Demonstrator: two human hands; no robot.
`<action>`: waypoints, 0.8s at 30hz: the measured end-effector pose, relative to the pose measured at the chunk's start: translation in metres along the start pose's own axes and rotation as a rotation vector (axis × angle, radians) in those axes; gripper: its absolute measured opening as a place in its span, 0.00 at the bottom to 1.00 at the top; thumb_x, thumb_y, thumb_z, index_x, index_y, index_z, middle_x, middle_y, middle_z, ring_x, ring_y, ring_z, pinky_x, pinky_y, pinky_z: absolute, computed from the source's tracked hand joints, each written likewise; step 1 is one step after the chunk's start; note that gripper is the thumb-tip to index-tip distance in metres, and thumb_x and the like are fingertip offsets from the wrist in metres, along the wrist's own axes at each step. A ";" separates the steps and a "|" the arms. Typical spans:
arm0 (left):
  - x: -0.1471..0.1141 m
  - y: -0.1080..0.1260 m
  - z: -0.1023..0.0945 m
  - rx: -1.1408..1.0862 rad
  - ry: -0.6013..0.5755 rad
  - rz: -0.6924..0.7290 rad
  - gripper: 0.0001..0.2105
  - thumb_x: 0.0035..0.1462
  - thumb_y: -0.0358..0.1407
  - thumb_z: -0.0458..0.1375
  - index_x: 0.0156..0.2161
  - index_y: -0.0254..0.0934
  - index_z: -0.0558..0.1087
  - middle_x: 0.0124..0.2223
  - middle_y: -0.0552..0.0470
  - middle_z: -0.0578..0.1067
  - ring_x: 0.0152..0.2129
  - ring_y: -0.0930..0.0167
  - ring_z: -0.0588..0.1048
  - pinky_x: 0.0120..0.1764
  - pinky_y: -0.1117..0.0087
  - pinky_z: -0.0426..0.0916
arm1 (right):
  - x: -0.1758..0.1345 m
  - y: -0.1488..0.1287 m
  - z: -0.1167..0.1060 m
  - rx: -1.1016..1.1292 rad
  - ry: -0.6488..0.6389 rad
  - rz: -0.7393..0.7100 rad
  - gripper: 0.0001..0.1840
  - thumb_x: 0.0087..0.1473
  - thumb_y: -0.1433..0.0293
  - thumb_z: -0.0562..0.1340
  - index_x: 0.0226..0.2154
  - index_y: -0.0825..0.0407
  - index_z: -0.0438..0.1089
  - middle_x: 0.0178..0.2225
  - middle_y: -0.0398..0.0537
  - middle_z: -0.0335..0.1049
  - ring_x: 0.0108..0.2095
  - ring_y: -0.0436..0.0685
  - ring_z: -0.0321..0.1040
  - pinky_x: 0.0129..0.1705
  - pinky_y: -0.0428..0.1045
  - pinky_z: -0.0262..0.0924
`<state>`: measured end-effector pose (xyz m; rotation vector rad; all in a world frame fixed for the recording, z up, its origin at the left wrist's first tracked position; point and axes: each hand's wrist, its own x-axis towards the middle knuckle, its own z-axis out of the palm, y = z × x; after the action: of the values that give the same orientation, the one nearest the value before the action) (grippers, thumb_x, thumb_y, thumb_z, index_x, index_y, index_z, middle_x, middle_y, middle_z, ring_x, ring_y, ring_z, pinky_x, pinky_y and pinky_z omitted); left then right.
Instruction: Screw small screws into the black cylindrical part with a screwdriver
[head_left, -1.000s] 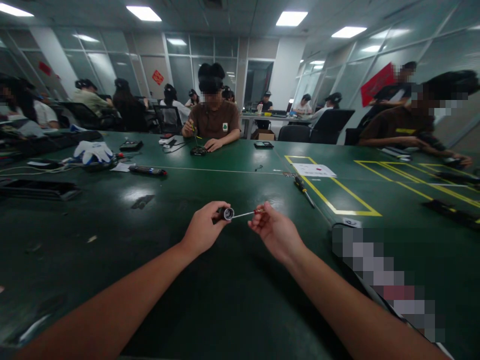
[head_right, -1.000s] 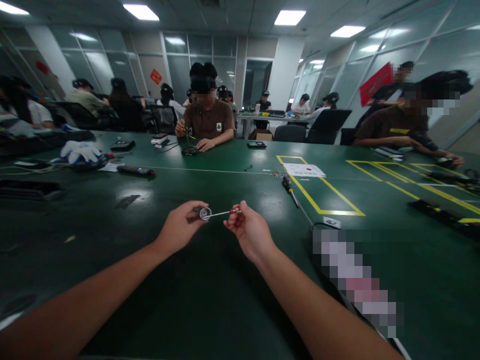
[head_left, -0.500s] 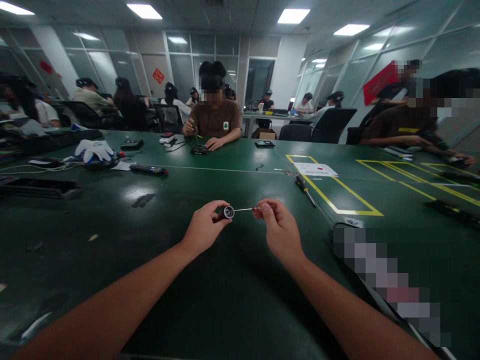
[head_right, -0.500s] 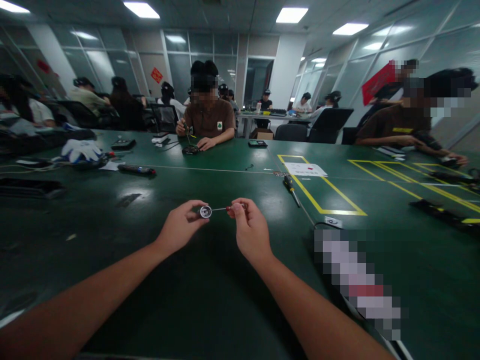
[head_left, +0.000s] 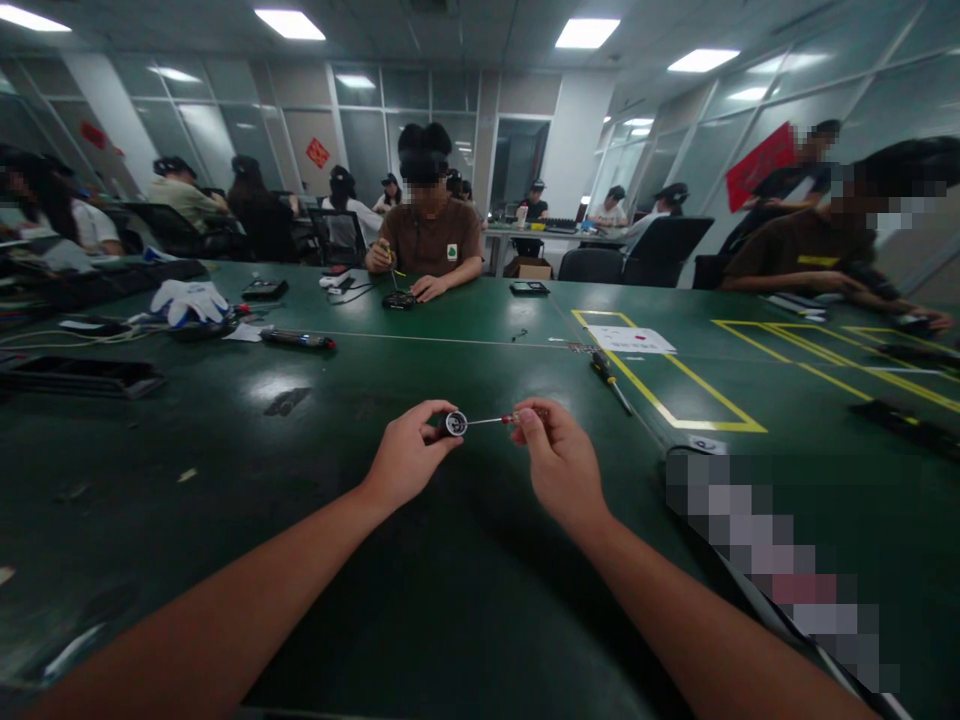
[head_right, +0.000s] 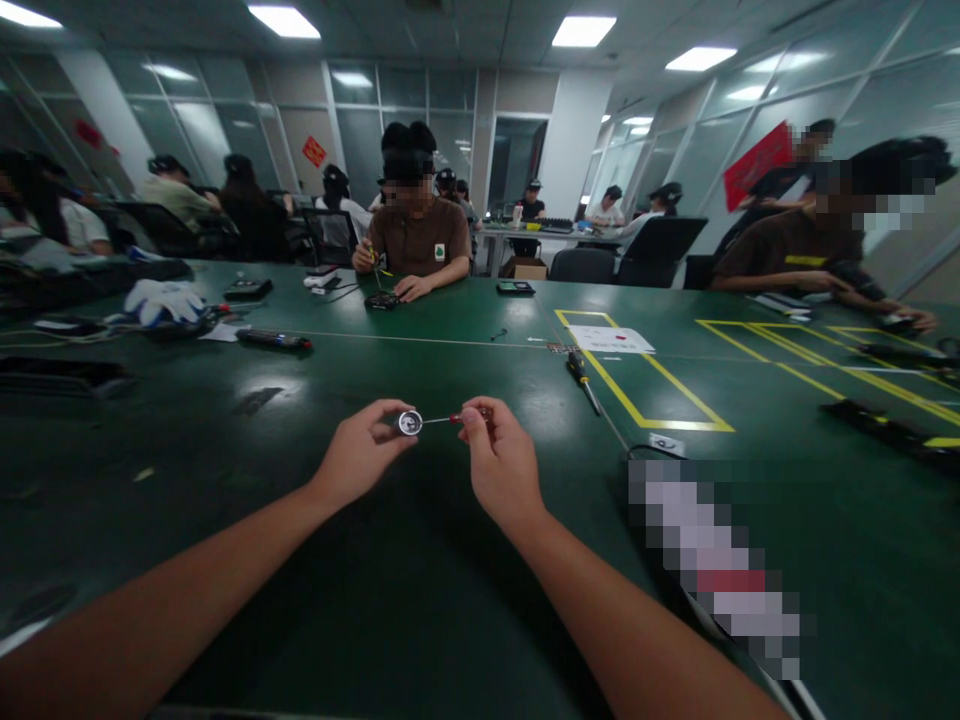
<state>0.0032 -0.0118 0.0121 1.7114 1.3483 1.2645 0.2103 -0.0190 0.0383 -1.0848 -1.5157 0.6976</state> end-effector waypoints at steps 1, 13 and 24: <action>0.000 0.000 0.000 -0.001 -0.002 0.000 0.18 0.53 0.31 0.66 0.50 0.40 0.75 0.41 0.52 0.82 0.35 0.66 0.82 0.40 0.67 0.74 | 0.000 0.000 0.000 -0.007 0.002 0.001 0.13 0.65 0.57 0.58 0.41 0.48 0.72 0.30 0.44 0.74 0.32 0.57 0.71 0.37 0.52 0.62; -0.001 -0.001 0.000 0.011 -0.018 0.010 0.18 0.53 0.30 0.66 0.50 0.40 0.75 0.43 0.51 0.82 0.36 0.67 0.82 0.41 0.66 0.75 | -0.001 -0.001 0.001 0.064 -0.038 0.008 0.13 0.64 0.58 0.60 0.43 0.49 0.70 0.28 0.43 0.72 0.29 0.55 0.69 0.34 0.50 0.62; 0.001 -0.003 0.000 0.065 -0.044 0.021 0.17 0.53 0.29 0.65 0.49 0.40 0.76 0.44 0.50 0.82 0.35 0.67 0.81 0.42 0.65 0.74 | -0.005 -0.006 0.002 0.117 -0.128 -0.035 0.19 0.67 0.55 0.55 0.36 0.49 0.75 0.27 0.44 0.70 0.31 0.55 0.69 0.36 0.51 0.64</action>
<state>0.0018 -0.0102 0.0092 1.7922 1.3628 1.1989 0.2066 -0.0259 0.0405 -0.9388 -1.5780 0.8344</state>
